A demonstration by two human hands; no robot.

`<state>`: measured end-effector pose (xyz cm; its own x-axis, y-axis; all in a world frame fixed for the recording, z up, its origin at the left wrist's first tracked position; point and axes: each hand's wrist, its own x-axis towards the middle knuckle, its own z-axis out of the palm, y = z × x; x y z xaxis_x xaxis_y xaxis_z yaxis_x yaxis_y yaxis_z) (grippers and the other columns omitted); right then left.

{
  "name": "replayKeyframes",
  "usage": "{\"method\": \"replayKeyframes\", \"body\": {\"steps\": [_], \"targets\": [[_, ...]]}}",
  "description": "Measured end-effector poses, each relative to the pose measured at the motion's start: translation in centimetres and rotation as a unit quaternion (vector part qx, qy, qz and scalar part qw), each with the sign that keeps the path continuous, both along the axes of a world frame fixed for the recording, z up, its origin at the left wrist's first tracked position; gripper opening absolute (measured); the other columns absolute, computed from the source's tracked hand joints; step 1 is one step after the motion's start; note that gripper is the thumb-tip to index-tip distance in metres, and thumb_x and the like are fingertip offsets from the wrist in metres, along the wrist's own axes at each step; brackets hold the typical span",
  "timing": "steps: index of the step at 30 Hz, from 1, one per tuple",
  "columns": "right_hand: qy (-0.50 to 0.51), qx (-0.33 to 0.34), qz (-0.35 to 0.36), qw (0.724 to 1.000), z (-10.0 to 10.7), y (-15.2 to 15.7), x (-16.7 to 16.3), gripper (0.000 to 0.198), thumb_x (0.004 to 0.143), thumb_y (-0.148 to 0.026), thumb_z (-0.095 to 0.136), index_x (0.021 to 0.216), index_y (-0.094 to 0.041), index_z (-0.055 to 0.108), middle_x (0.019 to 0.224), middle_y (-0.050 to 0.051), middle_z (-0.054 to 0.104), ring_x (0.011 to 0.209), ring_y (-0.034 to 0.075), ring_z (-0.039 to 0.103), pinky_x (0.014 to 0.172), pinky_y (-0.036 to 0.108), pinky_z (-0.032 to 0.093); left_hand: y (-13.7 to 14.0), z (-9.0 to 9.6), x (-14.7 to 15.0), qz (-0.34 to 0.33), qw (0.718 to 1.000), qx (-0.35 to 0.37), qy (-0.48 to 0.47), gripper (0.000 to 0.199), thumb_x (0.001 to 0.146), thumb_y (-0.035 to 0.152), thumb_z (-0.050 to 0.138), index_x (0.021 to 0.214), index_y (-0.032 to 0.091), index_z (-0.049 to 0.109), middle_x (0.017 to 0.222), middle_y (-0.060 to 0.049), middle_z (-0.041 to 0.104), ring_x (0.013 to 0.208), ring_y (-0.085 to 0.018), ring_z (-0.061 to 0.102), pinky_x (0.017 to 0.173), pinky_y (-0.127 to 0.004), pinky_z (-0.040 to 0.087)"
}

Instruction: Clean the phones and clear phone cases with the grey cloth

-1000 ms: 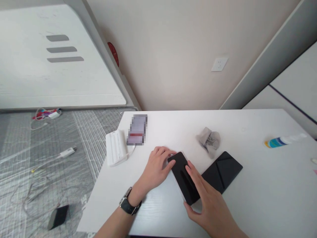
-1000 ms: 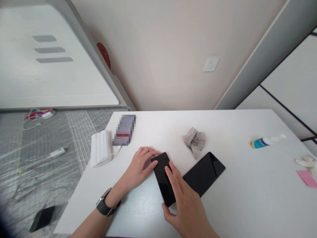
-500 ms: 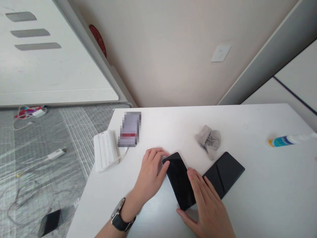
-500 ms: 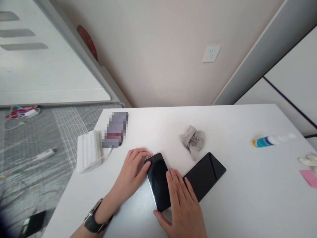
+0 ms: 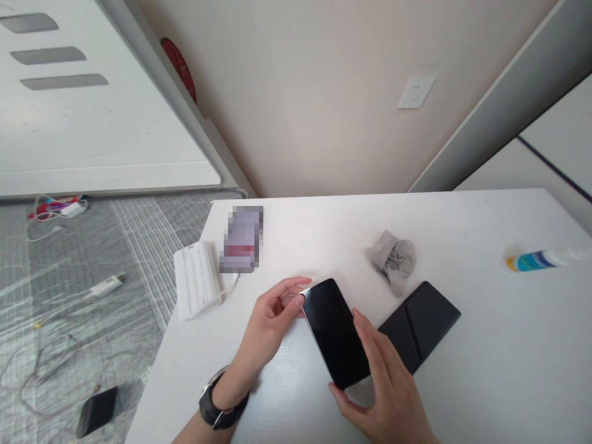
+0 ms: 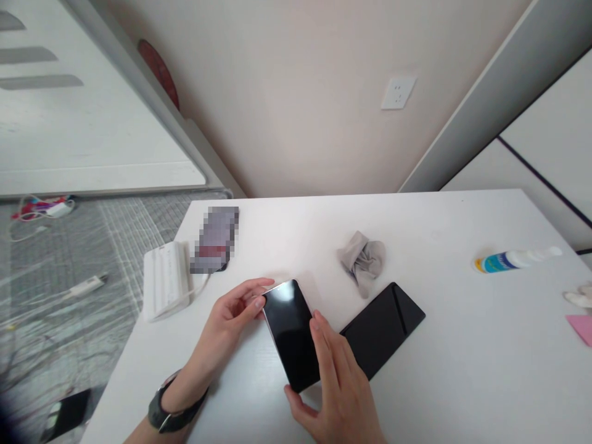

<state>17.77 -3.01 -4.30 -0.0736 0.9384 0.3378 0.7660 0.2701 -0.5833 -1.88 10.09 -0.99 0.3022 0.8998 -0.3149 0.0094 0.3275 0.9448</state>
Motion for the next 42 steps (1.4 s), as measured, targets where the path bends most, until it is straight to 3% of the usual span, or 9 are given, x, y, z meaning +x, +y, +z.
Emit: {"method": "replayKeyframes", "body": {"steps": [4, 7, 10, 15, 20, 24, 28, 34, 42], "targets": [[0.167, -0.088, 0.010, 0.982, 0.4, -0.6, -0.3, 0.096, 0.089, -0.026, 0.073, 0.166, -0.029, 0.017, 0.166, 0.012, 0.038, 0.149, 0.034, 0.044, 0.115, 0.050, 0.050, 0.0, 0.0, -0.1, 0.041, 0.997, -0.036, -0.053, 0.036, 0.090, 0.037, 0.078, 0.123, 0.024, 0.073, 0.086, 0.001, 0.067, 0.075, -0.009, 0.060, 0.064, -0.016, 0.050], [0.392, -0.256, 0.026, 0.883, 1.2, -0.6, 0.1, 0.078, 0.100, -0.033, 0.061, 0.166, -0.033, 0.020, 0.165, 0.011, 0.041, 0.149, 0.031, 0.046, 0.116, 0.050, 0.048, 0.2, -0.1, -0.3, 0.075, 0.991, -0.053, -0.094, 0.043, 0.088, 0.035, 0.080, 0.128, 0.023, 0.071, 0.077, 0.004, 0.063, 0.066, -0.006, 0.056, 0.058, -0.013, 0.046], [0.526, -0.351, 0.051, 0.773, 1.8, -0.2, 0.6, 0.056, 0.104, -0.041, 0.056, 0.157, -0.030, 0.044, 0.154, 0.012, 0.056, 0.143, 0.029, 0.053, 0.118, 0.049, 0.045, 0.5, -0.4, -0.3, 0.091, 0.986, -0.072, -0.119, 0.049, 0.087, 0.038, 0.081, 0.132, 0.021, 0.069, 0.078, 0.003, 0.064, 0.066, -0.007, 0.057, 0.058, -0.015, 0.048], [0.594, -0.358, -0.014, 0.720, 1.0, -0.2, 0.5, 0.054, 0.091, -0.049, 0.076, 0.140, -0.030, 0.065, 0.143, 0.010, 0.066, 0.129, 0.031, 0.066, 0.102, 0.045, 0.058, -1.6, -0.4, -0.4, -0.032, 0.983, -0.108, -0.147, 0.052, 0.092, 0.053, 0.072, 0.128, 0.016, 0.070, 0.098, -0.008, 0.073, 0.080, -0.015, 0.065, 0.069, -0.024, 0.054], [0.616, -0.311, -0.096, 0.717, -0.5, -1.0, 0.0, 0.061, 0.086, -0.052, 0.080, 0.139, -0.026, 0.066, 0.140, 0.013, 0.068, 0.123, 0.032, 0.069, 0.094, 0.043, 0.062, -6.8, -0.2, -0.3, -0.195, 0.968, -0.104, -0.122, 0.064, 0.094, 0.040, 0.074, 0.151, 0.028, 0.047, 0.120, -0.009, 0.071, 0.102, -0.020, 0.067, 0.089, -0.033, 0.051], [0.611, -0.274, -0.109, 0.734, -0.8, -1.9, -0.5, 0.065, 0.086, -0.055, 0.078, 0.142, -0.025, 0.063, 0.144, 0.013, 0.065, 0.129, 0.032, 0.065, 0.103, 0.046, 0.058, -9.1, -0.4, -0.1, -0.156, 0.984, -0.056, -0.070, 0.058, 0.096, 0.039, 0.069, 0.147, 0.017, 0.052, 0.091, -0.005, 0.071, 0.088, -0.019, 0.064, 0.088, -0.035, 0.049], [0.590, -0.274, -0.043, 0.758, -0.8, -2.9, -0.9, 0.068, 0.088, -0.055, 0.075, 0.146, -0.023, 0.059, 0.136, 0.013, 0.071, 0.127, 0.031, 0.067, 0.106, 0.049, 0.055, -9.7, -0.1, -0.6, -0.137, 0.988, -0.040, -0.056, 0.057, 0.095, 0.043, 0.067, 0.142, 0.013, 0.056, 0.081, -0.003, 0.067, 0.079, -0.018, 0.061, 0.081, -0.033, 0.048], [0.553, -0.275, 0.001, 0.786, -0.8, -3.7, -1.4, 0.071, 0.092, -0.058, 0.068, 0.150, -0.021, 0.053, 0.114, 0.012, 0.078, 0.109, 0.030, 0.074, 0.101, 0.050, 0.057, -10.7, -0.4, -1.0, -0.114, 0.993, -0.014, -0.039, 0.058, 0.093, 0.044, 0.068, 0.141, 0.013, 0.057, 0.073, 0.001, 0.062, 0.071, -0.016, 0.056, 0.074, -0.031, 0.045], [0.482, -0.288, 0.038, 0.827, -0.1, -3.6, -1.0, 0.063, 0.101, -0.051, 0.056, 0.154, -0.019, 0.046, 0.118, 0.013, 0.075, 0.104, 0.027, 0.075, 0.099, 0.046, 0.057, -11.8, -1.0, -1.0, -0.095, 0.991, 0.030, 0.089, 0.072, 0.098, 0.048, 0.058, 0.158, 0.013, 0.039, 0.075, 0.003, 0.059, 0.071, -0.017, 0.056, 0.074, -0.030, 0.045]]}}
